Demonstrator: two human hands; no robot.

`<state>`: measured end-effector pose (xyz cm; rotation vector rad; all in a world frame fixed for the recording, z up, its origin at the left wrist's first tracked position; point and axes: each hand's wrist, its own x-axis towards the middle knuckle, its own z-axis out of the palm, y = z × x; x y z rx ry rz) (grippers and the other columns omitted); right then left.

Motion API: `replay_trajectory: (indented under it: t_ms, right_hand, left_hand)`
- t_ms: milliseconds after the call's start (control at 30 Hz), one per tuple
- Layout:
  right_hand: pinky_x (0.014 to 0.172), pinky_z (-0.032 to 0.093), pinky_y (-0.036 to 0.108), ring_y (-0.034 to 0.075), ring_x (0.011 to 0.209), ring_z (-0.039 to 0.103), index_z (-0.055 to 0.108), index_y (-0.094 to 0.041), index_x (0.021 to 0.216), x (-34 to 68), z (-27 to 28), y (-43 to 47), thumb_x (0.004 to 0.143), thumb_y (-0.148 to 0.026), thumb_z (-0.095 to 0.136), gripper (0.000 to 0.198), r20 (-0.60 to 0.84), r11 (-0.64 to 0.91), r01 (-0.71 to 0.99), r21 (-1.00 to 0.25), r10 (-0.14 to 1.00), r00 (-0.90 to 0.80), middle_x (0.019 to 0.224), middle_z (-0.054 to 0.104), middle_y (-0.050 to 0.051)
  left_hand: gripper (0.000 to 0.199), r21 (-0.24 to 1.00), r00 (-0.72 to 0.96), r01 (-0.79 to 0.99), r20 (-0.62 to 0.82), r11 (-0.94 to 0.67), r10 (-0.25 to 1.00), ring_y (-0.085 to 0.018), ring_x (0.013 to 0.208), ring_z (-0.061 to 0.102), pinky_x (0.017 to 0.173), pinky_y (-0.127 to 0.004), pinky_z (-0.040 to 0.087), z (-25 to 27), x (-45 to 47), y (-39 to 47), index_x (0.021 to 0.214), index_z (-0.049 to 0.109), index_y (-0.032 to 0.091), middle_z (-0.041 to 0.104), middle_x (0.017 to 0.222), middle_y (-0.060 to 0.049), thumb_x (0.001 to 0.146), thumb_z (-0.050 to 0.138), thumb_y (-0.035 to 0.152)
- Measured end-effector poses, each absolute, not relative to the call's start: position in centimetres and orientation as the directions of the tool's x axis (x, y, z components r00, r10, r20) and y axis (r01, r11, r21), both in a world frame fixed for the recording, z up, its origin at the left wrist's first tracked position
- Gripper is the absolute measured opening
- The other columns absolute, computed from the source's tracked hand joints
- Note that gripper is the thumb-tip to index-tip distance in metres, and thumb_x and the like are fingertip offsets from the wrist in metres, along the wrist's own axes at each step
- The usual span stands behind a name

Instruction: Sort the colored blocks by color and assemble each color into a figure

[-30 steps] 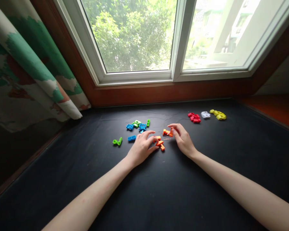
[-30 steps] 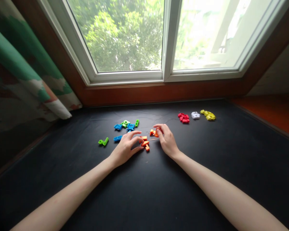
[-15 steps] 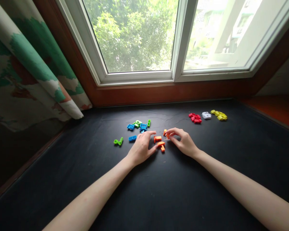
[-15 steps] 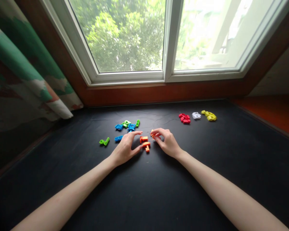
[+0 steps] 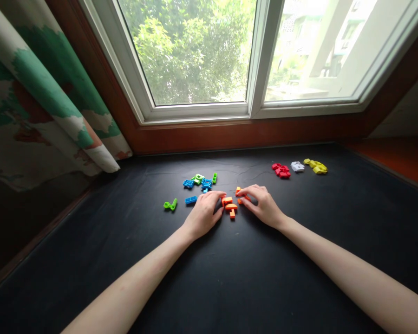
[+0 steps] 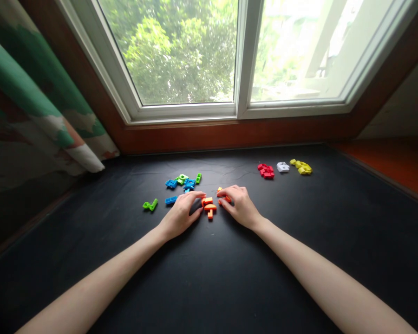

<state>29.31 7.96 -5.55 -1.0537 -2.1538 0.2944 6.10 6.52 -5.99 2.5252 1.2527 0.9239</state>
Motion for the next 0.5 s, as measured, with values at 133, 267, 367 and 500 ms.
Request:
replay_trajectory:
  t_ms: [133, 267, 367, 500]
  right_hand:
    - [0.092, 0.038, 0.04, 0.023, 0.103, 0.058, 0.066, -0.024, 0.1, 29.24, -5.15, 7.64, 0.092, -0.027, 0.059, 0.011, 0.519, 0.714, 0.581, -0.391, 0.692, -0.502, 0.103, 0.071, 0.005]
    - [0.094, 0.037, 0.039, 0.022, 0.11, 0.056, 0.066, -0.027, 0.107, 29.03, -4.94, 7.29, 0.094, -0.028, 0.057, 0.016, 0.489, 0.785, 0.532, -0.319, 0.617, -0.617, 0.109, 0.071, 0.004]
    - [0.095, 0.036, 0.039, 0.022, 0.112, 0.055, 0.067, -0.03, 0.111, 28.95, -4.98, 7.18, 0.093, -0.025, 0.058, 0.02, 0.467, 0.814, 0.509, -0.28, 0.579, -0.668, 0.112, 0.071, 0.003]
    - [0.094, 0.036, 0.039, 0.023, 0.108, 0.056, 0.067, -0.029, 0.108, 28.92, -5.21, 7.28, 0.089, -0.025, 0.064, 0.019, 0.457, 0.809, 0.519, -0.278, 0.586, -0.669, 0.106, 0.072, 0.003]
  left_hand:
    - [0.034, 0.418, 0.453, 0.648, 0.46, -0.636, 0.764, -0.025, 0.11, 0.062, 0.095, -0.043, 0.049, -5.94, 6.04, 6.63, 0.117, 0.055, 0.02, 0.067, 0.115, -0.008, 0.084, 0.061, 0.013]
    - [0.032, 0.422, 0.458, 0.644, 0.455, -0.638, 0.763, -0.024, 0.108, 0.063, 0.094, -0.042, 0.049, -5.9, 6.04, 6.67, 0.115, 0.056, 0.021, 0.067, 0.113, -0.008, 0.084, 0.06, 0.012]
    - [0.033, 0.425, 0.451, 0.645, 0.459, -0.635, 0.766, -0.024, 0.109, 0.062, 0.094, -0.042, 0.049, -6.0, 6.02, 6.69, 0.116, 0.056, 0.021, 0.067, 0.113, -0.008, 0.084, 0.059, 0.012]
    - [0.031, 0.432, 0.443, 0.644, 0.462, -0.631, 0.768, -0.024, 0.108, 0.063, 0.094, -0.042, 0.049, -6.17, 6.02, 6.79, 0.116, 0.055, 0.02, 0.068, 0.112, -0.008, 0.086, 0.056, 0.012]
